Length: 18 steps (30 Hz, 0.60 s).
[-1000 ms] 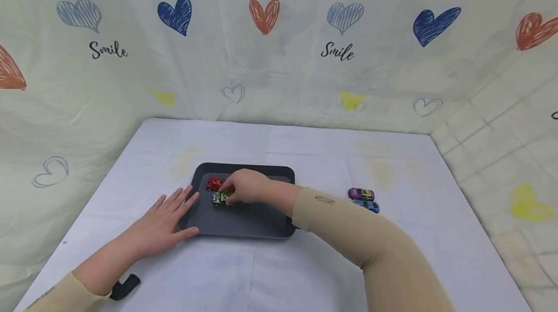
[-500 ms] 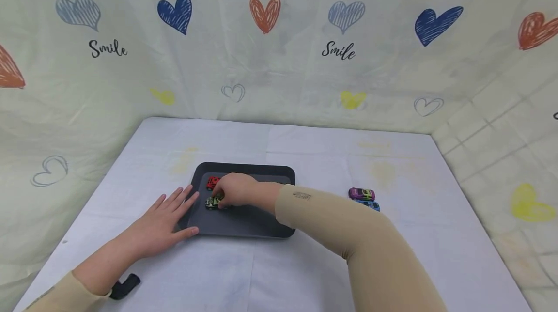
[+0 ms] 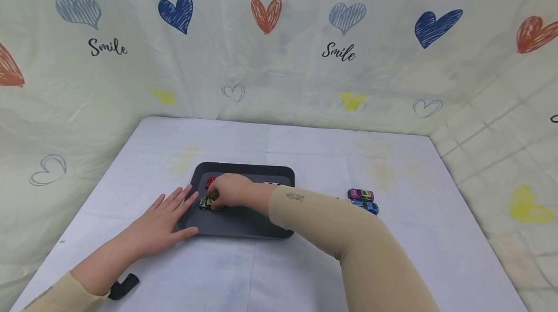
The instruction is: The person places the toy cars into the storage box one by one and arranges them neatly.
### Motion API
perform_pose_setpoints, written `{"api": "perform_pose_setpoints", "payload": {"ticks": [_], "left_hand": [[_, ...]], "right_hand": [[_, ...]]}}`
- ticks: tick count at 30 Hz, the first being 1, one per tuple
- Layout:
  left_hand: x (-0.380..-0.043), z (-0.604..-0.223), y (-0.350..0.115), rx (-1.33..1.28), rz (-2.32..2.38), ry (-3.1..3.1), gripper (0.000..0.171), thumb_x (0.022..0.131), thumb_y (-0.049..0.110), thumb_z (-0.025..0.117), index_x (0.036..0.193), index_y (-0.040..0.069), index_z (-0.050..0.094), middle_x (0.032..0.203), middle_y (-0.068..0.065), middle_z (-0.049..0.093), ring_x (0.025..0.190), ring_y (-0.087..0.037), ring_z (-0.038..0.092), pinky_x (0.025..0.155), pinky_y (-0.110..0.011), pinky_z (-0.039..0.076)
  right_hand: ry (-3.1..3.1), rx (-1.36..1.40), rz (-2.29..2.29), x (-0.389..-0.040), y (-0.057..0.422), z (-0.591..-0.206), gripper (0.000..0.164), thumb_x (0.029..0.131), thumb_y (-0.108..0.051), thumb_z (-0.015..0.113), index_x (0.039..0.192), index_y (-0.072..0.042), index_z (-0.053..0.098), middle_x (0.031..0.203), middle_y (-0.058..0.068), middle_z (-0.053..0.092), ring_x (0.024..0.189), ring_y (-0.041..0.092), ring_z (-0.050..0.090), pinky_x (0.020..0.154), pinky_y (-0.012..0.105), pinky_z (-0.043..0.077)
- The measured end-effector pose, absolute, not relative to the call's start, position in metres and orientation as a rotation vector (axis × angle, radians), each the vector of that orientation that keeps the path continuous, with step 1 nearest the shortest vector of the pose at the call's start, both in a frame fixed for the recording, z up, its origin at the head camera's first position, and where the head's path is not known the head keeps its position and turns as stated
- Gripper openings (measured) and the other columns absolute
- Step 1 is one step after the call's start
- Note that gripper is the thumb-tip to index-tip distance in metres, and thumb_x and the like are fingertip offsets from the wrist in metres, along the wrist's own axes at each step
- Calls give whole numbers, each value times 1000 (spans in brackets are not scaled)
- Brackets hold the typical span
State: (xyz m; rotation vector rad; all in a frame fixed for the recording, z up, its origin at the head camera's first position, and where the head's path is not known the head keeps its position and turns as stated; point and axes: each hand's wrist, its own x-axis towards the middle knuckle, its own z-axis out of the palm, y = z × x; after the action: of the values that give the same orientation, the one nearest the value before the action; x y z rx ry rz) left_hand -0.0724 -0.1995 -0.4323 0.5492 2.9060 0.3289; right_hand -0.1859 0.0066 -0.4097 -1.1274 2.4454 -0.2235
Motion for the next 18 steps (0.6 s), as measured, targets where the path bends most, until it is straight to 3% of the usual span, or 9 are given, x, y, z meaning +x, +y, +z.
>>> {"api": "perform_pose_setpoints", "payload": {"ticks": [18], "left_hand": [[-72, -432, -199, 539, 359, 2898, 90, 91, 72, 48, 159, 18, 25, 166, -6, 14, 151, -34, 13, 118, -61, 11]], "right_hand": [[2473, -1110, -301, -186, 16, -400, 44, 89, -41, 75, 130, -27, 68, 106, -12, 70, 92, 0, 60, 81, 21, 51]]}}
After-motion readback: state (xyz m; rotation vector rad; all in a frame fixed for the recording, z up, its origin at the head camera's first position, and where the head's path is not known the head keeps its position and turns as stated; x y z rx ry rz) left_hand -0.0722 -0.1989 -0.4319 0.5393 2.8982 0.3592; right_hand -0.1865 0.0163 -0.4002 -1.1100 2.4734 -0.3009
